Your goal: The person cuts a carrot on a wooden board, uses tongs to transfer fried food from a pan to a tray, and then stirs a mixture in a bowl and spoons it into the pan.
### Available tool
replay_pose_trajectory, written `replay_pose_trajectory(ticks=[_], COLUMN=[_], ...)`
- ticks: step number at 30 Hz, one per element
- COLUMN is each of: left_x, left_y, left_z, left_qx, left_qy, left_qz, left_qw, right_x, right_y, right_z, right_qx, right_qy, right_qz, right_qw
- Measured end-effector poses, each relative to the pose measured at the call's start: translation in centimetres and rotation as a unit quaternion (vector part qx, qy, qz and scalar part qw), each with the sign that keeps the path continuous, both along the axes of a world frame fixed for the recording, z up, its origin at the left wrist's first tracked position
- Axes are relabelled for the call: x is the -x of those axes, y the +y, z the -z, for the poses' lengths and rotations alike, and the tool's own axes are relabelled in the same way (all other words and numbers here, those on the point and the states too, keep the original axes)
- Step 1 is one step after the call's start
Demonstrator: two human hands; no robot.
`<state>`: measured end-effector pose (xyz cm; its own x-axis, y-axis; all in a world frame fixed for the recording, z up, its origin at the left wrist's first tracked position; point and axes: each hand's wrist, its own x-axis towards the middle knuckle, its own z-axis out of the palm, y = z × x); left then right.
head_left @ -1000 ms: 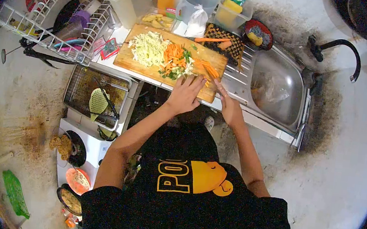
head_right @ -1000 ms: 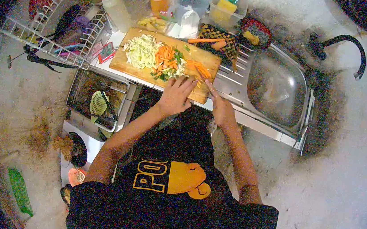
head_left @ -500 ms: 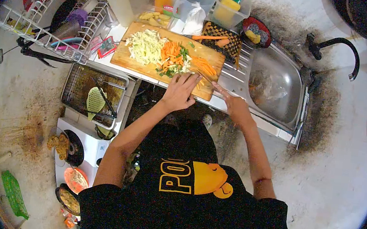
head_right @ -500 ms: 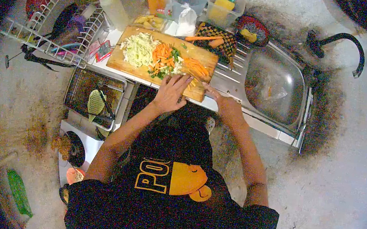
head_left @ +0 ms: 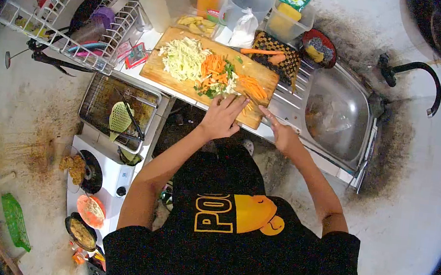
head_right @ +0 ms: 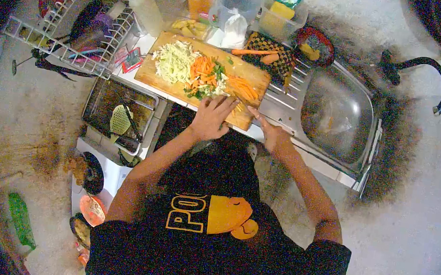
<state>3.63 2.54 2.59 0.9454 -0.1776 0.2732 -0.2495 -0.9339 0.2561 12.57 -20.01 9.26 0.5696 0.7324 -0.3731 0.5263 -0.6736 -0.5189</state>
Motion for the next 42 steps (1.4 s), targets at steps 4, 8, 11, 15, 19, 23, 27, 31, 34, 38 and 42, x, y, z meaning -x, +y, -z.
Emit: replay_pose_trajectory(ticks=[4,8,11,15,19,23,27,31,34,38,42], left_x=[-0.2,0.0,0.1,0.6,1.3,1.9,1.2,-1.0,-3.4,-4.7,-2.3], left_y=[-0.3,-0.5,-0.8,-2.5,-4.9,-6.4,-7.8,-8.2,-7.7,-6.3,-7.0], left_z=[-0.2,-0.8,-0.9,-1.2,-2.2,-0.9,-2.0,-2.6,-1.5,-2.9,-4.6], left_qx=[0.001,-0.027,-0.013,0.03,0.041,0.115,0.248,0.269,0.284,0.346,0.363], left_qy=[0.007,0.012,0.021,0.014,0.034,-0.02,-0.081,-0.047,-0.068,-0.226,-0.311], left_qz=[0.0,-0.004,-0.022,-0.075,-0.14,-0.19,-0.289,-0.322,-0.36,-0.444,-0.465], left_qw=[1.0,1.0,0.999,0.997,0.989,0.975,0.921,0.906,0.886,0.795,0.746], right_x=[-1.2,-3.5,-4.0,-4.6,-4.2,-5.0,-6.2,-6.1,-5.3,-5.4,-8.0], right_y=[2.5,2.3,1.1,-0.7,-1.2,-1.4,-1.9,0.6,3.2,4.0,2.7], right_z=[1.5,2.3,-1.3,-0.7,-1.4,-0.6,1.4,2.8,2.2,-0.9,-0.1], right_qx=[-0.037,-0.193,-0.227,-0.214,-0.161,-0.088,-0.242,-0.189,-0.148,-0.276,-0.192], right_qy=[0.004,0.047,0.05,0.041,0.113,0.118,0.032,0.087,0.125,0.095,0.067], right_qz=[0.015,-0.042,-0.045,-0.028,-0.003,0.033,0.02,0.007,-0.007,0.002,-0.014], right_qw=[0.999,0.979,0.972,0.976,0.98,0.989,0.97,0.978,0.981,0.957,0.979])
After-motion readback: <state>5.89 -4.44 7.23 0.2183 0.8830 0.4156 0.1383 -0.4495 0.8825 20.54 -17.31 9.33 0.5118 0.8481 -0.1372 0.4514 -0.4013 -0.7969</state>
